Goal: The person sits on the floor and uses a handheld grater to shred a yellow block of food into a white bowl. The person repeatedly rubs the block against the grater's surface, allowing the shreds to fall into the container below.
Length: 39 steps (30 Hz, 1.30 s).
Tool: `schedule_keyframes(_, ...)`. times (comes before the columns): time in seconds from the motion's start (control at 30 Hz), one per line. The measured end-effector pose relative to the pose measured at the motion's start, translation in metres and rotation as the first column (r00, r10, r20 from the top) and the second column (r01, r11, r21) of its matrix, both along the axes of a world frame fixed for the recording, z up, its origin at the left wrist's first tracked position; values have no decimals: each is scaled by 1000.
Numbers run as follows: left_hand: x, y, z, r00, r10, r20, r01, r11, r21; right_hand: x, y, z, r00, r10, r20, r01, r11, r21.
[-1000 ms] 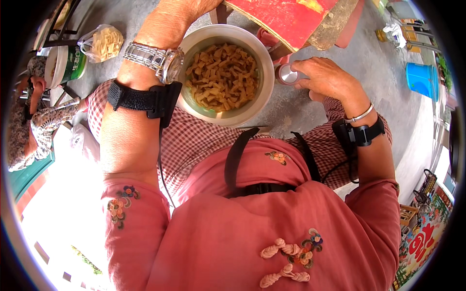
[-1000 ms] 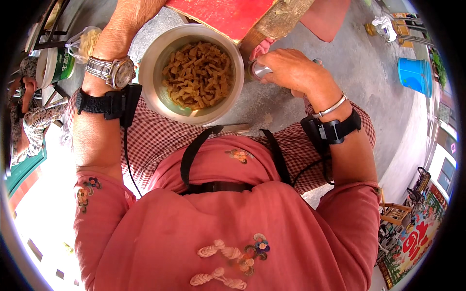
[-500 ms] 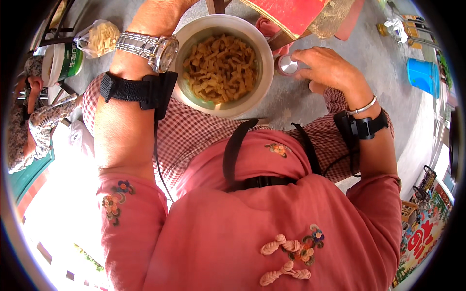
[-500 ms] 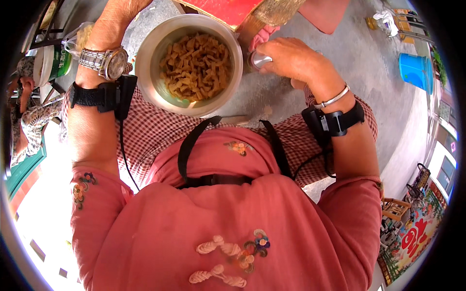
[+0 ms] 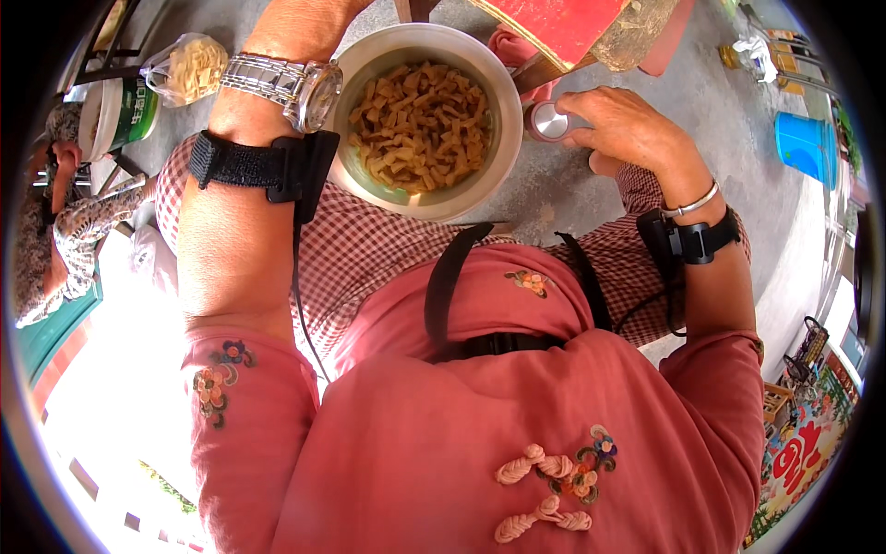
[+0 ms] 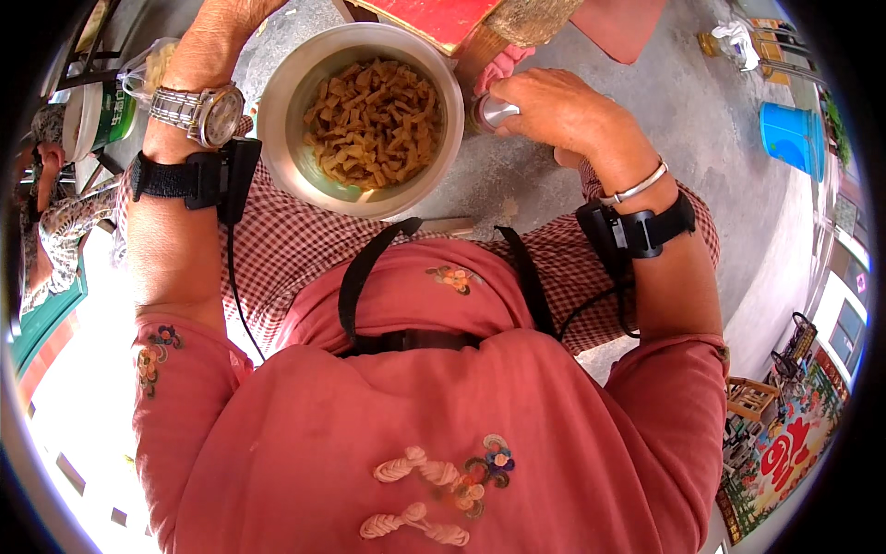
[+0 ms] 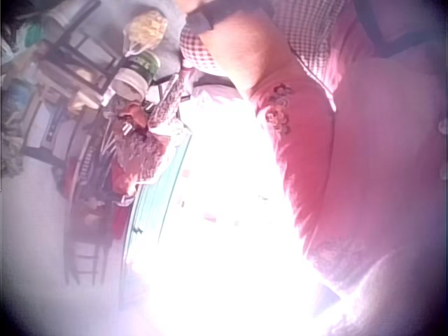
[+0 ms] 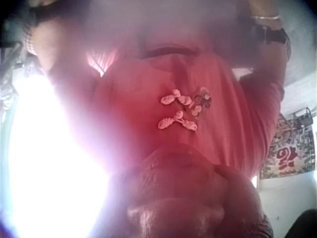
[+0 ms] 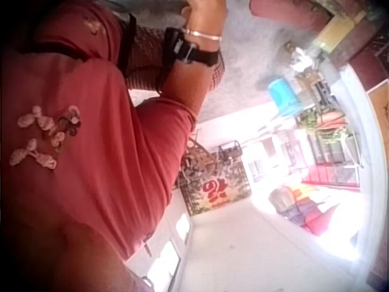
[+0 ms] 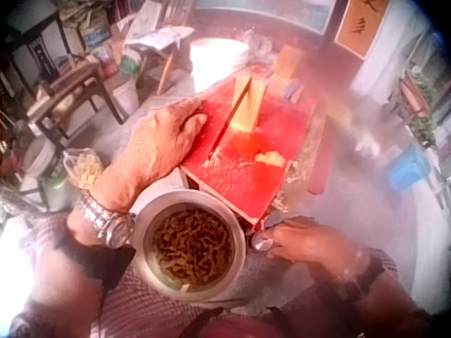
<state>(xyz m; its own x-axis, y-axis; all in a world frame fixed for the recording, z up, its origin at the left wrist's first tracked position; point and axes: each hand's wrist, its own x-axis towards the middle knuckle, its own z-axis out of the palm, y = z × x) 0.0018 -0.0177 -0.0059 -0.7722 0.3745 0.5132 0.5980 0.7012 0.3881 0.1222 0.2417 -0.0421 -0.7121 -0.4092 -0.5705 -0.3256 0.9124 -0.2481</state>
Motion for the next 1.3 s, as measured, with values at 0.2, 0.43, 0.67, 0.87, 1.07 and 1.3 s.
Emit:
schedule_keyframes(0.2, -2, 0, -1, 1000, -2, -8, 2, 1000, -3, 1, 1, 1, 999, 20, -31, -20, 999, -25)
schedule_keyframes(0.43, -2, 2, -2, 1000, -12, 2, 12, 1000, 3, 2, 2, 0, 999, 12, -32, -12, 1000, -24)
schedule_keyframes(0.67, 0, 0, 0, 1000, -16, 5, 16, 1000, -2, 2, 1, 0, 997, 40, -63, -42, 999, -25)
schedule_keyframes(0.87, -1, 0, 1, 1000, -11, 0, 11, 1000, -14, 1, 1, -1, 999, 23, -38, -25, 999, -42)
schedule_keyframes(1.07, 0, 1, 0, 1000, -15, -8, 15, 1000, 6, 2, 4, -4, 998, 28, -51, -31, 998, -51)
schedule_keyframes(1.3, 0, 0, 1, 1000, -26, -8, 26, 1000, 7, 2, 4, -4, 997, 39, -70, -43, 997, -58)
